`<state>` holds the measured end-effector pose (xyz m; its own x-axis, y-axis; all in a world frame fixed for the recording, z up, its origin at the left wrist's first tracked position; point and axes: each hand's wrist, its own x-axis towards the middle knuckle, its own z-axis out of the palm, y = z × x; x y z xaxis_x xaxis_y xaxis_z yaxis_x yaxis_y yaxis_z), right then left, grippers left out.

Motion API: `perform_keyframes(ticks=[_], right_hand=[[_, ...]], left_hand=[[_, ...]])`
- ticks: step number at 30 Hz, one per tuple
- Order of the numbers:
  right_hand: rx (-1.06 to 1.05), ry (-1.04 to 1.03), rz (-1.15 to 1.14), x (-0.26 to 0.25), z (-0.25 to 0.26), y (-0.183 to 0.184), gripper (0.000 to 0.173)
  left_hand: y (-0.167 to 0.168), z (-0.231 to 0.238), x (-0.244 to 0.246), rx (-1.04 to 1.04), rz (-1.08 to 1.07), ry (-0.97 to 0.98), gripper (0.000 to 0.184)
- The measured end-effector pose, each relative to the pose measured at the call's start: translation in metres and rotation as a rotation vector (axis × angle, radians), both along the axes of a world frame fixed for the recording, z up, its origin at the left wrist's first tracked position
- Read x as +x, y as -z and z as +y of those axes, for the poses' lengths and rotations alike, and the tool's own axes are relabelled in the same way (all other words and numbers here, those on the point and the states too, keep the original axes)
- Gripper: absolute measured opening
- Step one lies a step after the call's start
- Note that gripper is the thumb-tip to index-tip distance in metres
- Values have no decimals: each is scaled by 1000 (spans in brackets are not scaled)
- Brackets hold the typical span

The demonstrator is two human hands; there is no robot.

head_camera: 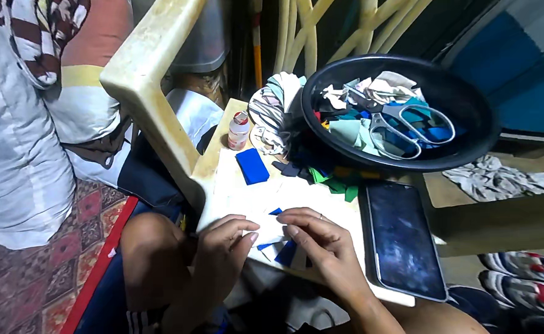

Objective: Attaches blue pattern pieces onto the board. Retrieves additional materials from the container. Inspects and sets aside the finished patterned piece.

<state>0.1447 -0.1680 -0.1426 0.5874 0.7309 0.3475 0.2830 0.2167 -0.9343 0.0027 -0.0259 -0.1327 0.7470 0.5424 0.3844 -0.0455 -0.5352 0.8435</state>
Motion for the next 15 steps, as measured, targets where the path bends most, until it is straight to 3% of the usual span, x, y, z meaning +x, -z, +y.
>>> perform_keyframes(ticks=[4, 8, 15], right_hand=[[-20, 35, -29, 4, 7, 4, 26], [-68, 105, -51, 6, 13, 3, 12], [-262, 159, -285, 9, 17, 0, 20]], left_hand=[[-2, 2, 9, -36, 61, -10, 15], [2, 8, 15, 59, 104, -25, 16], [4, 12, 21, 164, 232, -54, 19]])
